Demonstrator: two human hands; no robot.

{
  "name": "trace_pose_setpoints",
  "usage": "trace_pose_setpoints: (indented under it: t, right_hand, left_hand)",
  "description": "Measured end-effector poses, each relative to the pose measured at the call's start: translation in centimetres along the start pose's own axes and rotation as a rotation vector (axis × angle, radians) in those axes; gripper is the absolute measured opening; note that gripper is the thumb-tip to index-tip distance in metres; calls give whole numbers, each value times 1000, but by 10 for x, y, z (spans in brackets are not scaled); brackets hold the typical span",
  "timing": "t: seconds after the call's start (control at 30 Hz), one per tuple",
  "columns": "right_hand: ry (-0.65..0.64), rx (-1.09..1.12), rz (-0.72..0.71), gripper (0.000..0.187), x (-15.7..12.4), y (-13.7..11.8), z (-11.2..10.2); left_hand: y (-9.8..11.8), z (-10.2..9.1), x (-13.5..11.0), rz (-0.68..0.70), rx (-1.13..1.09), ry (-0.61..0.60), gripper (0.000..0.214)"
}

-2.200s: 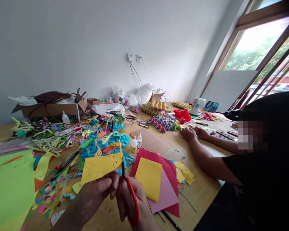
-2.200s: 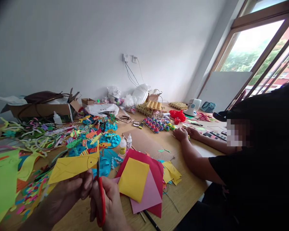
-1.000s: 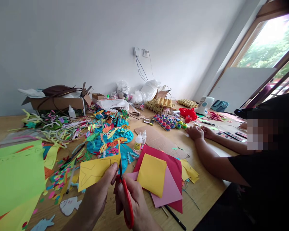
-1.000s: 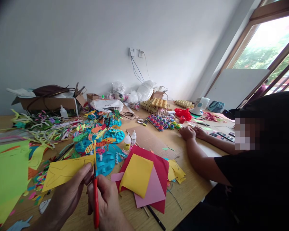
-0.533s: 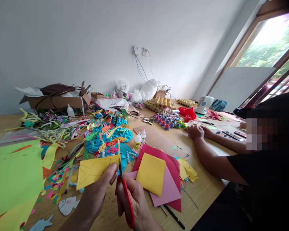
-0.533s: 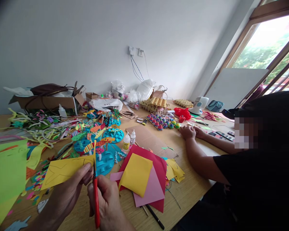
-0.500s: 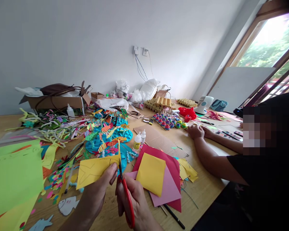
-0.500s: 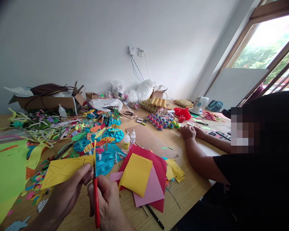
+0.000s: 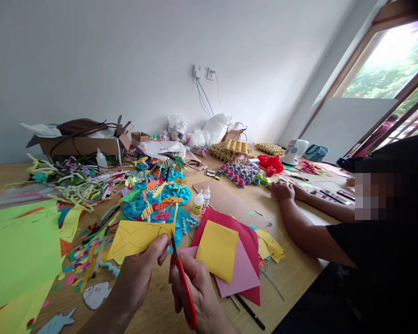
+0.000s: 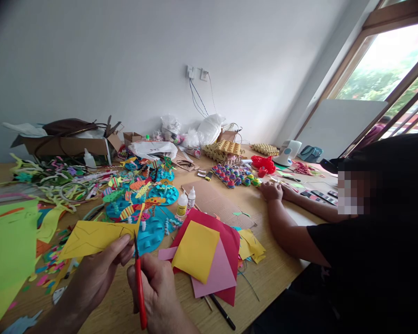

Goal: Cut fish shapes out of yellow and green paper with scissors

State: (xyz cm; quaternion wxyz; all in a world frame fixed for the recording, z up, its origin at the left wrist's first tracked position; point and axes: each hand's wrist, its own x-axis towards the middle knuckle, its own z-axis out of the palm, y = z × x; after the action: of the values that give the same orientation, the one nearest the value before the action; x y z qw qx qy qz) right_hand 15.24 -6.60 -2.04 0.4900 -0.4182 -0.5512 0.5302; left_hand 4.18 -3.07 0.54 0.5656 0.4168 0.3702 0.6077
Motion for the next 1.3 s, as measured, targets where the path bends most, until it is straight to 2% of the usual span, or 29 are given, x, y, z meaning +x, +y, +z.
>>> trace_pose_setpoints:
  t: [0.5, 0.73, 1.03, 1.3]
  right_hand:
    - [-36, -48, -7, 27, -1, 3, -4]
    - [-85, -10, 5, 34, -2, -2, -5]
    - [-86, 6, 20, 52, -4, 1, -7]
    - [-79, -4, 50, 52, -5, 1, -7]
  left_hand:
    - [0, -4, 2, -43, -21, -52, 25]
    - [1, -9, 3, -54, 0, -106, 26]
    - [-2, -8, 2, -59, 46, -135, 28]
    - [-1, -9, 2, -99, 34, -144, 28]
